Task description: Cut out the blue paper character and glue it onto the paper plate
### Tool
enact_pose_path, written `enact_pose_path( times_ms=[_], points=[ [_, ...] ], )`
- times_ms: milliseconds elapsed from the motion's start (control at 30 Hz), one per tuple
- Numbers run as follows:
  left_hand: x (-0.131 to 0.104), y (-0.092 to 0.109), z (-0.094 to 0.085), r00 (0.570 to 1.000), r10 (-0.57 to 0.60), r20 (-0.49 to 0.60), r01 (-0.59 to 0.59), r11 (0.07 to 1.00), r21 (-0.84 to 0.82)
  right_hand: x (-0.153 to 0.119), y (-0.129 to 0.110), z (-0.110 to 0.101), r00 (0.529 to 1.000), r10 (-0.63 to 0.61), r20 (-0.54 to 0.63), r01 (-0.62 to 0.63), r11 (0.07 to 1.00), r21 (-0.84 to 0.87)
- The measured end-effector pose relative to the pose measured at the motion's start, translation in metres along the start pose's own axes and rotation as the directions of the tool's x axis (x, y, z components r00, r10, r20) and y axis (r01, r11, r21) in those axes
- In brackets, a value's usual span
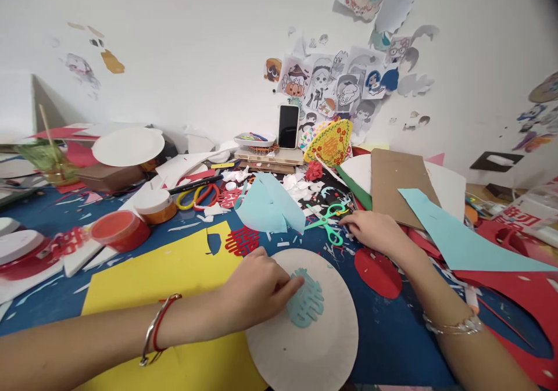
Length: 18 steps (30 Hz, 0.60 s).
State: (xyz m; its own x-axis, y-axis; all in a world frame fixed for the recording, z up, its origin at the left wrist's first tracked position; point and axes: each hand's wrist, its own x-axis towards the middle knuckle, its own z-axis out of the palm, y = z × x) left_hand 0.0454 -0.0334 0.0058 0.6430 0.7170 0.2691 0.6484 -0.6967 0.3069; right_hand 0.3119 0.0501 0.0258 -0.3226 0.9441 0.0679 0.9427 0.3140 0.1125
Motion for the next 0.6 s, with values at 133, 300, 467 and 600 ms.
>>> enact_pose_path(
  times_ms=[133, 300, 467, 600],
  points=[
    [-0.007, -0.002, -0.007, 0.989, 0.148, -0.006, -0.148, 0.989, 0.010, -0.002, 0.007, -0.003, 0.993, -0.101, 0.063, 0.105, 0.993, -0.056],
    [-0.013, -0.004, -0.011, 0.887, 0.462, -0.023, -0.462, 0.887, -0.011, -0.001, 0.012, -0.003, 0.978, -0.179, 0.103, 0.183, 0.983, -0.030],
    [-0.014, -0.003, -0.003, 0.868, 0.495, 0.047, -0.495, 0.869, -0.008, 0.001, 0.026, -0.001, 0.974, -0.218, 0.059, 0.215, 0.975, 0.053],
    [-0.012, -0.003, 0.004, 0.881, 0.472, 0.031, -0.472, 0.880, 0.043, 0.005, 0.031, -0.003, 0.971, -0.236, -0.039, 0.239, 0.953, 0.186]
  ],
)
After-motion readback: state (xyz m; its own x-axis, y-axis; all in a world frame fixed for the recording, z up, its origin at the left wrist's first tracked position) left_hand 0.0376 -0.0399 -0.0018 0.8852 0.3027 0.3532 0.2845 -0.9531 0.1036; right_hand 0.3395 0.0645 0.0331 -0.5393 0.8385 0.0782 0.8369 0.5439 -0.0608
